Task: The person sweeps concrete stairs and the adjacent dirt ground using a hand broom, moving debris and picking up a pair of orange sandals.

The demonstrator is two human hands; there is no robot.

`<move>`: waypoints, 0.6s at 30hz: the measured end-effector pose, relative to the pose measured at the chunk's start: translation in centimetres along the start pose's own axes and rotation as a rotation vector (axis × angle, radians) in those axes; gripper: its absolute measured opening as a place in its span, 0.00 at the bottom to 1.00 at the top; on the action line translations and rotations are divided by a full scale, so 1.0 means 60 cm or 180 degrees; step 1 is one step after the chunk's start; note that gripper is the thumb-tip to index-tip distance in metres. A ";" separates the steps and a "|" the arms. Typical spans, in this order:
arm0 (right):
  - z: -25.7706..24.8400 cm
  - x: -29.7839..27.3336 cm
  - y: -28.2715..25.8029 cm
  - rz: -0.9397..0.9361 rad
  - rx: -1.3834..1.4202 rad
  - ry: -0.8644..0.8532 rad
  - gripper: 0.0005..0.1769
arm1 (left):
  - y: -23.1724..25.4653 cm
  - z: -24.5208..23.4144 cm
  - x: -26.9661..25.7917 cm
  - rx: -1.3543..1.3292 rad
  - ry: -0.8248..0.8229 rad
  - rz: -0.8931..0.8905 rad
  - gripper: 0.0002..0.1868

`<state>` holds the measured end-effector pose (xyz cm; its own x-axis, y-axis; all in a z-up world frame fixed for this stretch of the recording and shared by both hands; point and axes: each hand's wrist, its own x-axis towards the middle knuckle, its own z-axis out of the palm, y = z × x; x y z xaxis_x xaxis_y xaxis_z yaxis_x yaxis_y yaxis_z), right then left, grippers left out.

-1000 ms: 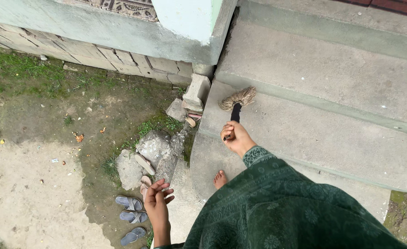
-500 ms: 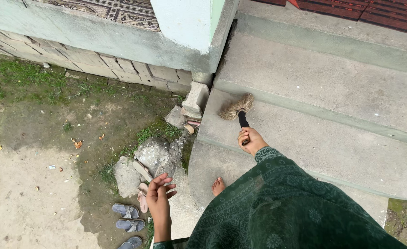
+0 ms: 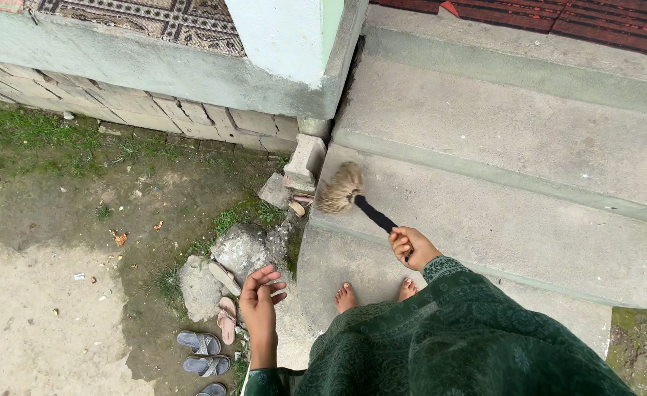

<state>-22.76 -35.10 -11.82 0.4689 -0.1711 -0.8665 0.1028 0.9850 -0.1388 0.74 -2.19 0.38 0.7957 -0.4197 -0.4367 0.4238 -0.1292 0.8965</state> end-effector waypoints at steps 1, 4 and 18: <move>-0.015 -0.002 -0.006 0.0006 0.0359 0.0197 0.11 | -0.001 0.000 -0.001 0.0004 -0.0004 -0.0005 0.23; -0.030 -0.006 -0.011 -0.0092 0.0573 0.0465 0.12 | -0.005 0.000 -0.006 0.0015 -0.0019 0.0007 0.22; 0.048 -0.069 0.095 -0.0088 -0.0075 0.0033 0.10 | 0.005 0.020 -0.014 0.0160 -0.0246 -0.0011 0.22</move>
<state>-21.59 -28.85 -7.65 0.4571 -0.1980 -0.8671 0.0948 0.9802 -0.1738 -0.30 -2.95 1.11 0.7577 -0.4871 -0.4343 0.4026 -0.1748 0.8985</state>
